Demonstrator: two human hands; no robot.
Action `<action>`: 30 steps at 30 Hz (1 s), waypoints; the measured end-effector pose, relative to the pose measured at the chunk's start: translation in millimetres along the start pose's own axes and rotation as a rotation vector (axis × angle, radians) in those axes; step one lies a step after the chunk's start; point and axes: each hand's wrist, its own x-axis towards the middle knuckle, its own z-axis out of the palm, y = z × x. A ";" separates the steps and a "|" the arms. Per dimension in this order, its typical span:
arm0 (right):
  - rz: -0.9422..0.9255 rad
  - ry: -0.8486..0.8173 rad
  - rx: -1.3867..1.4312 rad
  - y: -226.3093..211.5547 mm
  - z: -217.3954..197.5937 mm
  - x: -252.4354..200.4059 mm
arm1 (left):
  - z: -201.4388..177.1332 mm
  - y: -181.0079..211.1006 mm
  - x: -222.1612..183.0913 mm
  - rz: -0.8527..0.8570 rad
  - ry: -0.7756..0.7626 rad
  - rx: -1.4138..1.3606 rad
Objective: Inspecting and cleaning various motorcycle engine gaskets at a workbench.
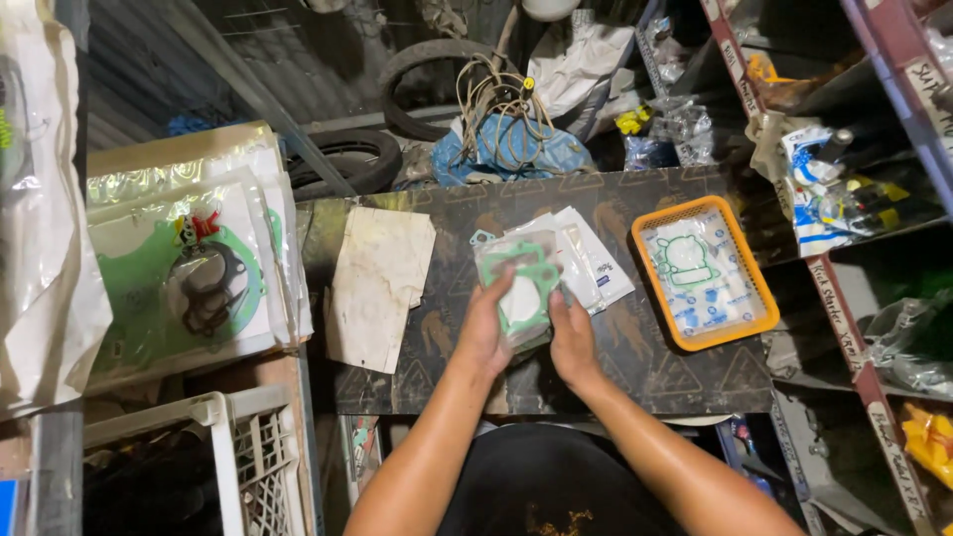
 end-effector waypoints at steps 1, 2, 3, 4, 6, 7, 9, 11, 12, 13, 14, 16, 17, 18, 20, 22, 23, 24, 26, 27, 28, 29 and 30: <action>-0.001 -0.003 -0.001 -1.3 -0.8 0.1 | -4.6 -3.0 5.7 0.003 0.001 -0.002; -0.006 0.011 0.015 -2.4 -1.5 0.1 | -9.5 -6.0 11.5 0.123 0.021 0.144; -0.006 0.026 0.031 -3.1 -2.0 -2.0 | -15.6 -9.5 16.0 0.240 0.045 0.293; -0.003 0.023 0.031 -7.9 -2.7 -2.2 | -19.6 -15.2 24.0 0.239 0.049 0.292; -0.057 0.098 -0.184 -18.8 -5.1 1.5 | -24.1 -26.0 42.9 0.620 0.109 0.484; -0.058 0.094 -0.185 -21.0 -5.8 2.4 | -27.2 -27.3 45.2 0.622 0.111 0.481; -0.275 0.061 -0.337 -25.9 -6.7 4.4 | -33.2 -29.3 50.0 0.689 0.105 0.696; -0.334 -0.007 -0.344 -32.3 -7.2 3.2 | -18.9 -21.4 30.3 0.559 0.017 0.690; -0.391 -0.072 -0.352 -35.7 -7.3 1.4 | -12.1 -17.5 19.5 0.426 -0.072 0.683; -0.399 -0.072 -0.356 -37.2 -6.5 -2.2 | -13.4 -18.8 18.7 0.432 -0.076 0.677; -0.369 -0.133 -0.355 -38.9 -5.4 -6.2 | -14.8 -19.8 17.7 0.374 -0.150 0.598; -0.358 -0.199 -0.353 -41.5 -2.8 -2.8 | -15.4 -18.7 24.6 0.335 -0.228 0.515; -0.305 -0.212 -0.299 -40.3 -1.7 -3.7 | -20.0 -20.4 27.0 0.275 -0.263 0.418; -0.251 -0.224 -0.246 -38.5 -0.4 -4.4 | -25.0 -22.3 29.9 0.216 -0.297 0.321; -0.146 -0.196 -0.168 -21.2 -5.9 2.0 | -33.3 -21.7 42.6 0.107 -0.330 0.119; -0.034 -0.162 -0.095 -21.4 -5.7 4.5 | -35.5 -20.2 44.1 -0.007 -0.363 -0.084; 0.026 -0.004 0.037 -30.6 -1.4 5.5 | -32.9 -17.3 40.7 -0.023 -0.360 -0.150; 0.087 0.154 0.169 -39.9 2.1 6.4 | -29.9 -14.9 37.0 -0.038 -0.356 -0.217; 0.156 0.203 0.363 -46.8 6.8 6.0 | -33.2 -24.2 30.3 -0.072 -0.330 -0.247; 0.180 0.231 0.564 -55.2 12.2 22.9 | -24.6 -19.3 39.4 -0.074 -0.337 -0.279; 0.156 0.229 0.569 -56.0 12.7 21.1 | -20.8 -18.0 37.5 -0.066 -0.359 -0.276; 0.058 0.073 0.532 -55.8 12.7 17.2 | -18.5 -18.2 33.7 -0.055 -0.382 -0.290; -0.040 -0.081 0.490 -54.1 12.7 13.5 | -17.2 -19.3 30.8 -0.043 -0.404 -0.304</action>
